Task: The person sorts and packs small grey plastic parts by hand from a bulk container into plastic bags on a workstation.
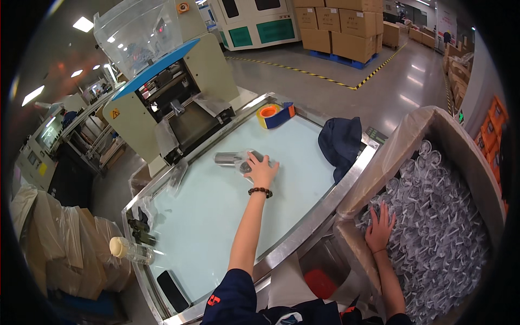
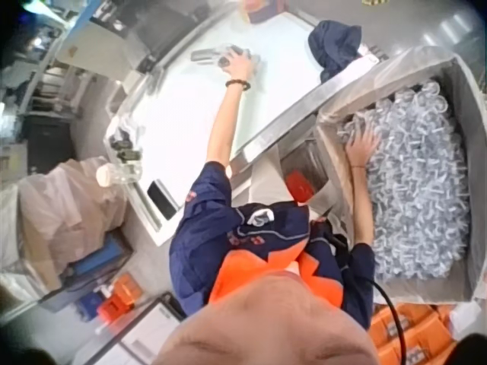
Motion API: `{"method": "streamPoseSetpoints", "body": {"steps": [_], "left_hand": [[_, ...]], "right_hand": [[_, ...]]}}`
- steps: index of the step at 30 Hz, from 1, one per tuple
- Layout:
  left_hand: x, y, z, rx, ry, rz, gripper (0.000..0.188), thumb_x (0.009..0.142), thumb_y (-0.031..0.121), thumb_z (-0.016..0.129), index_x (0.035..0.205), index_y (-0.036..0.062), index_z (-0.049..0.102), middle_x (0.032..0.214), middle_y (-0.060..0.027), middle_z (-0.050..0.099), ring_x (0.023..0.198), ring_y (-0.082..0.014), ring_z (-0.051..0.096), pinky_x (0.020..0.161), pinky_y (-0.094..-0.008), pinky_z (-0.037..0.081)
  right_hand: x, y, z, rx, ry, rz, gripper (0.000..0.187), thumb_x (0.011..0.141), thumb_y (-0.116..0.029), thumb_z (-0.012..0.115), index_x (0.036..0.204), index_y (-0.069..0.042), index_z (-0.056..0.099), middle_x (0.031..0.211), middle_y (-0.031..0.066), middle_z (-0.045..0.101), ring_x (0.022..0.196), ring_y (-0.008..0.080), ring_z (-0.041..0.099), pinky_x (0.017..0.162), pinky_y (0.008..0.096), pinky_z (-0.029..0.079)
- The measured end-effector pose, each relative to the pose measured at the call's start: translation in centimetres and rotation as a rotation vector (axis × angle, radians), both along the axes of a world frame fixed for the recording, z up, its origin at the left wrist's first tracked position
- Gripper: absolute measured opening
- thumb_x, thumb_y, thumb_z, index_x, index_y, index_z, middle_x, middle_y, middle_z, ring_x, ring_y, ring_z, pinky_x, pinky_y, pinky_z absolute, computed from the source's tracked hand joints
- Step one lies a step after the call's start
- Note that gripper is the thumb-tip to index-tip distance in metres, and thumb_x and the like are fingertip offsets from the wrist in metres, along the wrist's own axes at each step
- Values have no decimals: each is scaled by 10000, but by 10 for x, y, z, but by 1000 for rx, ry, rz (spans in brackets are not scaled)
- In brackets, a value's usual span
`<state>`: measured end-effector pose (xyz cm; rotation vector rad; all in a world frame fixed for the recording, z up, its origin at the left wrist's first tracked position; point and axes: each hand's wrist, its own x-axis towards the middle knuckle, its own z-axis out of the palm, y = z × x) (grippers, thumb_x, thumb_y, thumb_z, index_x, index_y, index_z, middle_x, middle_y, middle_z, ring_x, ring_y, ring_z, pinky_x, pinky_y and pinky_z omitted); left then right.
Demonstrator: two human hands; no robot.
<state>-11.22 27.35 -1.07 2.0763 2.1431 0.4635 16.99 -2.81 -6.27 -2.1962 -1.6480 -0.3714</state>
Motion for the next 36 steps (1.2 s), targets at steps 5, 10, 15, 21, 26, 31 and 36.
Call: {"method": "streamPoseSetpoints", "body": {"steps": [5, 10, 15, 21, 26, 31, 36], "left_hand": [[4, -56, 2, -16, 20, -428, 366, 740, 407, 573, 1052, 216, 545, 1420, -191, 95, 1277, -374, 179, 798, -705, 275], [-39, -124, 44, -132, 62, -794, 285, 776, 421, 562, 973, 217, 588, 1418, -136, 158, 1267, -323, 256, 832, -682, 272], [-52, -109, 72, -404, -404, -654, 281, 814, 362, 534, 862, 100, 623, 1068, -156, 569, 968, -287, 549, 853, -371, 416], [5, -64, 31, 301, -174, -668, 468, 854, 308, 492, 1287, 176, 368, 1198, -194, 451, 952, -354, 530, 813, -412, 436], [34, -33, 24, -122, 15, -669, 540, 876, 219, 456, 1358, 299, 224, 1200, -165, 444, 991, -339, 509, 814, -467, 426], [-22, -1, 7, 141, 371, -610, 609, 839, 127, 464, 1354, 341, 220, 1148, -95, 477, 968, -276, 519, 842, -525, 389], [-108, 34, -4, 136, 428, -249, 622, 796, 119, 534, 1336, 285, 273, 1120, -74, 496, 999, -269, 505, 871, -566, 343]], "right_hand": [[9, -5, 0, 19, -36, -20, 582, 677, -77, 475, 1256, -117, 421, 1381, 165, 271, 1284, 306, 251, 1037, 518, 94], [-19, 8, 25, 278, 218, 213, 535, 670, -66, 506, 1202, -91, 451, 1286, 151, 381, 1212, 308, 337, 1017, 510, 164], [-97, 54, 84, 60, 277, 916, 494, 678, -174, 609, 1153, -108, 490, 1210, 134, 445, 1137, 304, 403, 928, 432, 315], [-199, 109, 75, -33, 101, 1155, 518, 785, -493, 497, 1175, -153, 506, 1274, 120, 412, 1212, 271, 342, 987, 492, 236], [-227, 140, 49, -182, -10, 1158, 612, 806, -599, 375, 1227, -165, 470, 1325, 128, 362, 1257, 277, 284, 987, 536, 196], [-243, 154, 59, -35, -78, 1157, 566, 805, -587, 393, 1162, -167, 515, 1199, 138, 452, 1167, 261, 382, 983, 519, 216], [-223, 161, 53, -178, 32, 999, 471, 808, -541, 432, 1047, -157, 565, 980, 106, 519, 950, 234, 493, 956, 507, 261]]}}
